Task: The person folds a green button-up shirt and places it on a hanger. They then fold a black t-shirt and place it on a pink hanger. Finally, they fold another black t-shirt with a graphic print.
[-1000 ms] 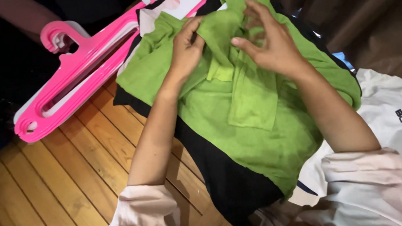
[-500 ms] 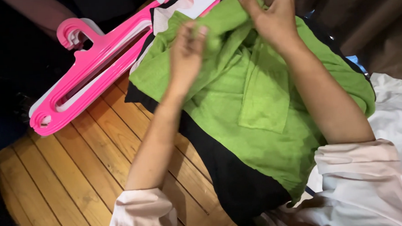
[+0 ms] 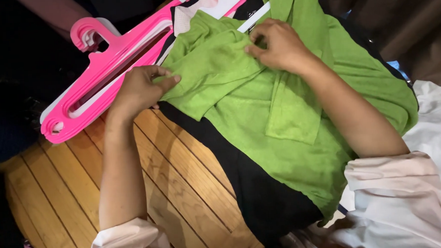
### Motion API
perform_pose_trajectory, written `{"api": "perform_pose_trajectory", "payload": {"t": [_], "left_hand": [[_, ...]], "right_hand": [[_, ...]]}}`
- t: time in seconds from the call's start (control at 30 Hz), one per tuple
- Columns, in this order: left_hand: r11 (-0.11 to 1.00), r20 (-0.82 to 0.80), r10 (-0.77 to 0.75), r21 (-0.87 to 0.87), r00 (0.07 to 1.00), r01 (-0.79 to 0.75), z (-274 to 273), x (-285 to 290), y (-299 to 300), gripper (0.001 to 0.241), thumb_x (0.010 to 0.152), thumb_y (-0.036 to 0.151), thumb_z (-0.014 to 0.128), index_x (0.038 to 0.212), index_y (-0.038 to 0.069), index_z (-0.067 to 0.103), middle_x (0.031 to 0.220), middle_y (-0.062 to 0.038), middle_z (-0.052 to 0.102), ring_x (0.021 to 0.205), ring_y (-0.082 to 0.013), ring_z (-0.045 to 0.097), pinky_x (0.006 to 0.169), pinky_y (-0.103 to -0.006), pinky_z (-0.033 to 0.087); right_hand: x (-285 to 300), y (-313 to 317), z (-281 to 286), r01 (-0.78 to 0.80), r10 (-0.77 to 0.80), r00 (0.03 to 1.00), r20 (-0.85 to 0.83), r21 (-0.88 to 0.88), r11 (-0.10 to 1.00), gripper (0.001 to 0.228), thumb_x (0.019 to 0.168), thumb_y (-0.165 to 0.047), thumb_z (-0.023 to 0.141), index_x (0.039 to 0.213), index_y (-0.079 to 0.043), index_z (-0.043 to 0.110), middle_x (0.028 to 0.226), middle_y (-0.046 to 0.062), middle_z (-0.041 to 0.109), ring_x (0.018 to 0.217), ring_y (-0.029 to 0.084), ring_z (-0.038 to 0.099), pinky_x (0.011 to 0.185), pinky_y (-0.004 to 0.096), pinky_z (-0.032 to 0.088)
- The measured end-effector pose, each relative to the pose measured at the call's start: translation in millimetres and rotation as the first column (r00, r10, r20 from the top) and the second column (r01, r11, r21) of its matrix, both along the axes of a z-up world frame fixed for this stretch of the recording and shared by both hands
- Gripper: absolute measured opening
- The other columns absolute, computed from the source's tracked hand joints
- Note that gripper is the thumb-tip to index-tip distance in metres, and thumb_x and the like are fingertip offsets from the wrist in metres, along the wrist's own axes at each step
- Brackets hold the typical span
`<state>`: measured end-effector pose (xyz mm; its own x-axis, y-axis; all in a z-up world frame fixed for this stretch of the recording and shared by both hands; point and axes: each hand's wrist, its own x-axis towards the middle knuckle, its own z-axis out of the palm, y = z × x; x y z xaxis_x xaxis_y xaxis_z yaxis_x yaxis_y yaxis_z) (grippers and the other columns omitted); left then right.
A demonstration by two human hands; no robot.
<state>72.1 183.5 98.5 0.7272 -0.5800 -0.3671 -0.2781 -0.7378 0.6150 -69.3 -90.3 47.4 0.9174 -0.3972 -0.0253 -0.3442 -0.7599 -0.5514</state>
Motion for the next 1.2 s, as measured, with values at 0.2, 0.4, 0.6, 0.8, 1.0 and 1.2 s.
{"api": "perform_pose_trajectory", "payload": {"t": [0.2,0.4,0.6,0.8,1.0,1.2], "left_hand": [[0.911,-0.097,-0.205,-0.383,0.974,0.154,-12,16,20,0.018,0.107,0.032,0.064,0.094,0.020,0.064,0.068,0.012,0.046,0.053,-0.0041,0.030,0.051,-0.0207,0.032],[0.921,0.206,-0.022,-0.377,0.978,0.100,-28,7,-10,0.018,0.105,0.032,0.064,0.100,0.017,0.072,0.090,0.003,0.073,0.079,-0.0092,0.067,0.081,-0.0280,0.057],[0.947,0.298,-0.051,-0.288,0.953,0.141,-26,1,-35,0.016,0.105,0.017,0.062,0.116,0.011,0.070,0.094,-0.006,0.077,0.046,-0.0051,0.052,0.051,-0.0158,0.054],[0.980,0.223,-0.068,-0.170,0.973,0.107,-37,10,-36,0.047,0.090,0.056,0.070,0.115,0.016,0.071,0.108,-0.002,0.071,0.101,-0.0181,0.067,0.084,-0.0346,0.054],[0.765,0.235,-0.045,-0.617,0.971,0.185,-47,25,-27,0.010,0.103,0.026,0.065,0.102,0.016,0.061,0.111,-0.002,0.068,0.094,-0.0142,0.064,0.088,-0.0324,0.056],[0.527,0.076,-0.182,-0.834,0.980,0.163,-55,32,-37,0.011,0.111,0.020,0.058,0.119,0.014,0.060,0.065,0.013,0.039,0.053,-0.0024,0.029,0.054,-0.0182,0.029]], "right_hand": [[8,-28,10,0.063,-0.282,0.875,0.392,0.487,0.871,0.016,0.106,-0.025,0.056,0.120,-0.017,0.053,0.126,0.011,0.073,0.123,0.024,0.064,0.105,0.041,0.048],[5,-44,0,0.161,-0.208,0.843,0.496,0.138,0.977,0.011,0.113,-0.023,0.067,0.113,-0.013,0.066,0.074,-0.006,0.059,0.064,0.011,0.052,0.069,0.035,0.046],[-6,-25,6,0.182,-0.185,0.982,0.023,0.110,0.977,0.033,0.106,-0.027,0.065,0.131,-0.005,0.058,0.120,0.015,0.069,0.097,0.028,0.069,0.094,0.046,0.056],[3,-10,12,0.121,-0.121,0.993,-0.006,-0.001,0.993,0.057,0.104,-0.036,0.067,0.148,-0.005,0.047,0.126,0.017,0.060,0.119,0.034,0.057,0.106,0.051,0.047],[9,-43,-24,0.046,-0.016,0.869,0.494,-0.049,0.998,0.012,0.101,-0.005,0.075,0.106,-0.009,0.064,0.116,0.013,0.056,0.104,0.029,0.060,0.095,0.044,0.050],[-14,-9,14,-0.090,0.062,0.712,0.700,0.002,0.996,0.008,0.115,-0.003,0.054,0.122,-0.001,0.051,0.110,0.014,0.064,0.076,0.016,0.055,0.056,0.027,0.038]]}}
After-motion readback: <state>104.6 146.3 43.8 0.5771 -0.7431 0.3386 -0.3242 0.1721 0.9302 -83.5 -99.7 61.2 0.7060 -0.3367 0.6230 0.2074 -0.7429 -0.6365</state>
